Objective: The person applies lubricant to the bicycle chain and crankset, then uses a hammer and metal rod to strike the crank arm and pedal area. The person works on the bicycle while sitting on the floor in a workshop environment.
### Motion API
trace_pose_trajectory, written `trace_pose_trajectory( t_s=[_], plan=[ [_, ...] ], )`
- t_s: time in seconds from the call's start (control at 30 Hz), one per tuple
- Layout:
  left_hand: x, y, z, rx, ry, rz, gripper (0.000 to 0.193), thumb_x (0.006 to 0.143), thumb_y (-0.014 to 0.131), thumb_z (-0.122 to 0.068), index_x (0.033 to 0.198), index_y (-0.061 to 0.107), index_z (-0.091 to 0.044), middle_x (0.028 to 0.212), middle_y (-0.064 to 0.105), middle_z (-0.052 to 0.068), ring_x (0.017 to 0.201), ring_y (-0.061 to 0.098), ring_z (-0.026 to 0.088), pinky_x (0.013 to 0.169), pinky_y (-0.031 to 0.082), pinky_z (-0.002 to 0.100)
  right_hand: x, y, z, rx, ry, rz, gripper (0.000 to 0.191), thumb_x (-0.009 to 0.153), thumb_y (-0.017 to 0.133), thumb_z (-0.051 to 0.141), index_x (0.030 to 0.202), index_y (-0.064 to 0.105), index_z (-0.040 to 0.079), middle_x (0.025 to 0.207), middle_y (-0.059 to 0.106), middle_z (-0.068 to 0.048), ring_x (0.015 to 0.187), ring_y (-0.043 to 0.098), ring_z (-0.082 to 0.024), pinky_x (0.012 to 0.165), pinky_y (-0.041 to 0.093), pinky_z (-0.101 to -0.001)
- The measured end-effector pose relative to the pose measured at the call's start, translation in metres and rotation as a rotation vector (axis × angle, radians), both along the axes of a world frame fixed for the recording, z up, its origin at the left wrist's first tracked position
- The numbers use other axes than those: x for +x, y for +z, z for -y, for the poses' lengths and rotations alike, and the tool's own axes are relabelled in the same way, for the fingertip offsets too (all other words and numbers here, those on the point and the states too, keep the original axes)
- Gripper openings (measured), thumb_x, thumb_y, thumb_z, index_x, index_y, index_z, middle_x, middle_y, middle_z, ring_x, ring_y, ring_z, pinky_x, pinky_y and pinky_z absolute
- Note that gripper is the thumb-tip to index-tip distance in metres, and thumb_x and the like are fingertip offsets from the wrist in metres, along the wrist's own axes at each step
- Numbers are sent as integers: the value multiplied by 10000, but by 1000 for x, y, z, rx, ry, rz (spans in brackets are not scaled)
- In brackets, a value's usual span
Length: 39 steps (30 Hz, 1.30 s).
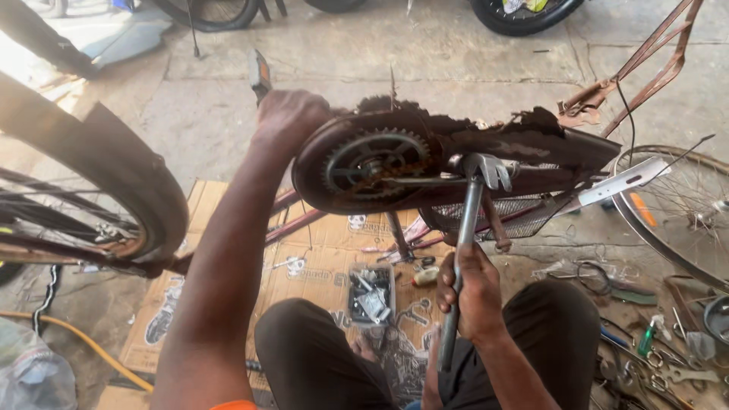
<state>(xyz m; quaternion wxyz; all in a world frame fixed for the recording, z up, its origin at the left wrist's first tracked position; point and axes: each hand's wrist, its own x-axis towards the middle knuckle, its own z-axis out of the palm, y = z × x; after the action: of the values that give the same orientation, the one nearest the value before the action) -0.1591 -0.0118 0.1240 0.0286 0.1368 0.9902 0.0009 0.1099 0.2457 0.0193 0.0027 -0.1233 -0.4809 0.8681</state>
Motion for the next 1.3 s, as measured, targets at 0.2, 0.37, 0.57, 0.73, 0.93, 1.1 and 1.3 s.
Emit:
trace_pose_trajectory(
  t_s=[0.2,0.37,0.57,0.73,0.93,1.1,1.3],
  plan=[
    [-8,-12,4,46,-67,-267,571,1005,534,-593,738,767,-144,664,684,112,607,657,246,574,506,404,-4,-15,-6,192,23,-69,330,919,703,203,1155,559,24,681,506,-12,434,473,-78,344,416,-253],
    [-6,-21,7,102,-47,-270,513,1028,582,-526,736,738,-135,646,672,75,562,627,213,532,502,364,-11,-35,-11,345,35,-130,271,959,694,190,1105,542,19,661,530,-22,441,506,-85,371,470,-269],
    [-12,-22,1,-66,-120,-216,475,1030,553,-434,673,647,-135,540,562,-8,433,449,118,427,416,297,-19,-73,1,361,-59,-133,260,944,695,149,1105,522,40,724,560,-29,499,529,-85,423,478,-263],
    [-6,-27,7,-38,-200,39,618,1120,360,-476,648,557,-128,507,418,-65,405,276,81,365,286,279,-28,-101,38,270,-230,-99,246,906,692,79,1058,506,29,794,638,-83,532,544,-108,439,474,-298],
    [16,-30,17,109,-308,-306,561,1093,451,-437,602,497,-169,458,386,-78,367,247,75,338,237,308,-30,-96,83,292,-374,-56,218,906,681,48,1084,565,0,778,582,-63,539,553,-127,447,488,-336],
    [19,-24,17,102,-261,-370,532,1048,555,-463,604,509,-173,458,444,-74,378,270,81,360,248,308,-30,-82,92,329,-365,-1,159,953,664,84,1054,570,6,717,601,-62,559,586,-144,487,525,-348],
    [19,-18,19,82,-308,-421,509,1017,582,-505,669,615,-135,535,595,36,406,513,170,432,390,376,-34,-36,92,186,-391,171,177,916,655,121,1065,610,36,702,536,-9,522,489,-98,456,440,-284]
  ],
)
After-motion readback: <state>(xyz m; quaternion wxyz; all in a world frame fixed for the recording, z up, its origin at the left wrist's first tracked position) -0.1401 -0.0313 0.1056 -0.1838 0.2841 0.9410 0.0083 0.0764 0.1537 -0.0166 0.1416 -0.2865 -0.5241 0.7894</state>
